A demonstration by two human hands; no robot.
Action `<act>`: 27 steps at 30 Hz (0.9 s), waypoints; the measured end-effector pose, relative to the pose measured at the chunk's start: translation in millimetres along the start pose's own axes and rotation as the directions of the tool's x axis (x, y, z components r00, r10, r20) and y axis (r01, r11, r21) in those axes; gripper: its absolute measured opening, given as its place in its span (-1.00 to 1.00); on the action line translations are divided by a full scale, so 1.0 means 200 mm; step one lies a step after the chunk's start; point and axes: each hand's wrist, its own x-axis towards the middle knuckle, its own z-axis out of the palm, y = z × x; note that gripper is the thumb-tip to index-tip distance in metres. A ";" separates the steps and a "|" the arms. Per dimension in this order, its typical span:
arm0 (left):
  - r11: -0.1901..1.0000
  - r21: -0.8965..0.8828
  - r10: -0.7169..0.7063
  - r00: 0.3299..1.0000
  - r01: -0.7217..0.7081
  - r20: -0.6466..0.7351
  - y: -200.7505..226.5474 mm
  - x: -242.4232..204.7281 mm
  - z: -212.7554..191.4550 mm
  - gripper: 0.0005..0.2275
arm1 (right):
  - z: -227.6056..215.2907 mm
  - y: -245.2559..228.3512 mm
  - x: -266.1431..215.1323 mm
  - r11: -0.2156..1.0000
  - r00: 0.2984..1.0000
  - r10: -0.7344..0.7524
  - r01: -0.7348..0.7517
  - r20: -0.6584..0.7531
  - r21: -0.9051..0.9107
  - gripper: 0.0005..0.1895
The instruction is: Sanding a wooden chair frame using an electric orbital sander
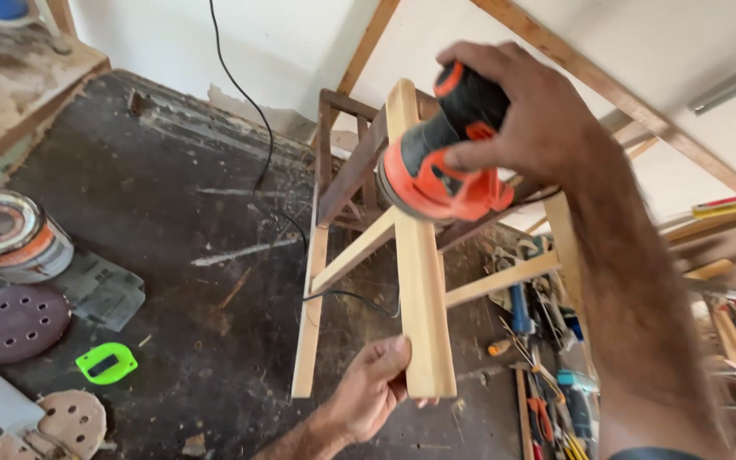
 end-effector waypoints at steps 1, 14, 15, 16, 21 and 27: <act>1.000 0.010 0.001 1.000 -0.001 -0.003 0.00 0.00 0.00 -0.62 | 0.01 0.03 0.06 1.000 1.000 -0.003 0.003 -0.007 0.008 -0.01; 0.967 -0.174 -0.236 0.916 0.188 -0.323 -0.05 0.01 -0.14 -0.66 | 0.15 0.53 0.74 0.983 0.955 -0.169 0.183 -0.243 0.035 -0.27; 0.960 -0.210 -0.250 0.899 0.183 -0.360 -0.04 0.00 -0.12 -0.59 | 0.15 0.54 0.73 0.981 0.962 -0.149 0.173 -0.230 0.090 -0.28; 0.960 -0.202 -0.256 0.896 0.193 -0.363 -0.04 0.00 -0.13 -0.59 | 0.15 0.55 0.70 0.981 0.962 -0.139 0.166 -0.236 0.098 -0.28; 0.992 -0.050 -0.126 0.963 0.117 -0.238 -0.02 -0.02 -0.13 -0.57 | 0.12 0.51 0.45 0.970 0.951 -0.188 0.219 -0.245 0.104 -0.11; 0.996 0.065 -0.048 0.994 0.054 -0.094 0.03 -0.05 -0.09 -0.49 | 0.08 0.35 0.06 0.961 0.952 -0.226 0.252 -0.207 0.109 -0.11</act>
